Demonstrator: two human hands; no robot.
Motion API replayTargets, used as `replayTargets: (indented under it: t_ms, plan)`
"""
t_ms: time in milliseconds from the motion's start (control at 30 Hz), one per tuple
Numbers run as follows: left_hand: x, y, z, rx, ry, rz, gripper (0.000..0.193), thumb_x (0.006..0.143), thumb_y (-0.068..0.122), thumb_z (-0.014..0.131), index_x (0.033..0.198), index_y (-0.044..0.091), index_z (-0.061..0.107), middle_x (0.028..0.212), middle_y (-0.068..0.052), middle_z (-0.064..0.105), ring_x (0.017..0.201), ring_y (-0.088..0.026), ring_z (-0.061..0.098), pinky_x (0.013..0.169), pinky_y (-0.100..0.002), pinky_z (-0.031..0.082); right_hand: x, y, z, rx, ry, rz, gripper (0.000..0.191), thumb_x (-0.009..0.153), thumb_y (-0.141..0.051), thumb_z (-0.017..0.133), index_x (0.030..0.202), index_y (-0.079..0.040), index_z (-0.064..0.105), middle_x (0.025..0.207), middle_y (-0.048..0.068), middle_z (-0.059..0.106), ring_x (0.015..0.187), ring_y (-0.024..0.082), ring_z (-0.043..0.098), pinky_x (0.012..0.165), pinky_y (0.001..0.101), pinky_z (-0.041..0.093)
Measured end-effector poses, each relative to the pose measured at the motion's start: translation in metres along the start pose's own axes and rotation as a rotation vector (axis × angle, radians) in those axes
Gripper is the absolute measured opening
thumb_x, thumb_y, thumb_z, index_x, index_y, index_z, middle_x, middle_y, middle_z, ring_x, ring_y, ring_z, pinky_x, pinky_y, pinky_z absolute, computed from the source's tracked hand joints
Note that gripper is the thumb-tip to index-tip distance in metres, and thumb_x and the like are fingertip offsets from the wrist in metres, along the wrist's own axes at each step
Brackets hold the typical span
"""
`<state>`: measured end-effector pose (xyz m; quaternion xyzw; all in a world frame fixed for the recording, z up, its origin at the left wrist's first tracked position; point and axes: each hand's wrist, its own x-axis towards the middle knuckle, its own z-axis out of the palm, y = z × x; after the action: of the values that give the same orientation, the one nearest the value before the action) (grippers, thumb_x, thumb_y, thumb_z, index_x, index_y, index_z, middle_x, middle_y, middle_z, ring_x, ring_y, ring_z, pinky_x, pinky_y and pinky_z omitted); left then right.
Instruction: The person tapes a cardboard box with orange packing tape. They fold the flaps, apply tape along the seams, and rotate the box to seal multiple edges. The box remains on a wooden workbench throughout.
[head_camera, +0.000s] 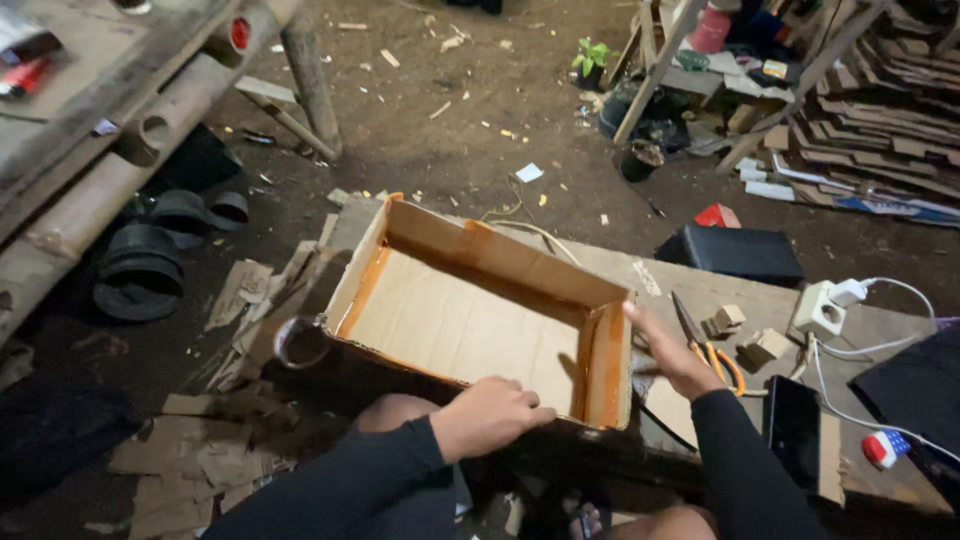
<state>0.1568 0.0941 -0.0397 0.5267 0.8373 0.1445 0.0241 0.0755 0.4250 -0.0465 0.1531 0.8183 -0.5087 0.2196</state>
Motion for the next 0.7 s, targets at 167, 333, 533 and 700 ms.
replayTargets:
  t_ms: [167, 333, 533, 700]
  plan:
    - [0.008, -0.030, 0.027, -0.331, -0.130, -0.001, 0.039, 0.080, 0.020, 0.064, 0.116, 0.014, 0.075, 0.095, -0.018, 0.075, 0.088, -0.039, 0.072, 0.076, -0.048, 0.056, 0.027, 0.031, -0.015, 0.024, 0.052, -0.180, 0.079, 0.086, -0.062, 0.056, 0.143, -0.008, 0.056, 0.140, 0.014, 0.059, 0.124, 0.024, 0.055, 0.103, 0.0396, 0.045]
    - [0.102, -0.054, 0.092, -0.531, -0.231, -0.080, 0.043, 0.096, 0.035, 0.055, 0.102, -0.005, 0.071, 0.100, -0.029, 0.072, 0.093, -0.045, 0.069, 0.081, -0.051, 0.053, 0.045, 0.056, -0.020, 0.152, -0.081, -0.004, 0.096, 0.096, -0.080, 0.041, 0.136, 0.007, 0.049, 0.142, 0.027, 0.049, 0.131, 0.038, 0.048, 0.109, 0.0490, 0.037]
    - [0.187, -0.002, 0.172, -0.601, -0.141, -0.260, 0.033, 0.079, 0.017, 0.059, 0.093, -0.009, 0.075, 0.098, -0.032, 0.071, 0.095, -0.044, 0.070, 0.085, -0.049, 0.054, 0.036, 0.050, -0.019, -0.120, 0.063, 0.121, 0.113, 0.084, -0.088, 0.040, 0.146, 0.005, 0.052, 0.149, 0.020, 0.055, 0.136, 0.032, 0.053, 0.109, 0.0449, 0.044]
    - [0.192, 0.001, 0.172, -1.088, -0.098, -0.670, 0.035, 0.081, 0.015, 0.055, 0.106, -0.004, 0.072, 0.093, -0.022, 0.078, 0.091, -0.034, 0.076, 0.079, -0.041, 0.057, 0.022, 0.052, -0.023, 0.042, 0.056, 0.247, 0.095, 0.083, -0.075, 0.051, 0.153, -0.013, 0.035, 0.150, 0.014, 0.043, 0.138, 0.032, 0.046, 0.105, 0.0533, 0.048]
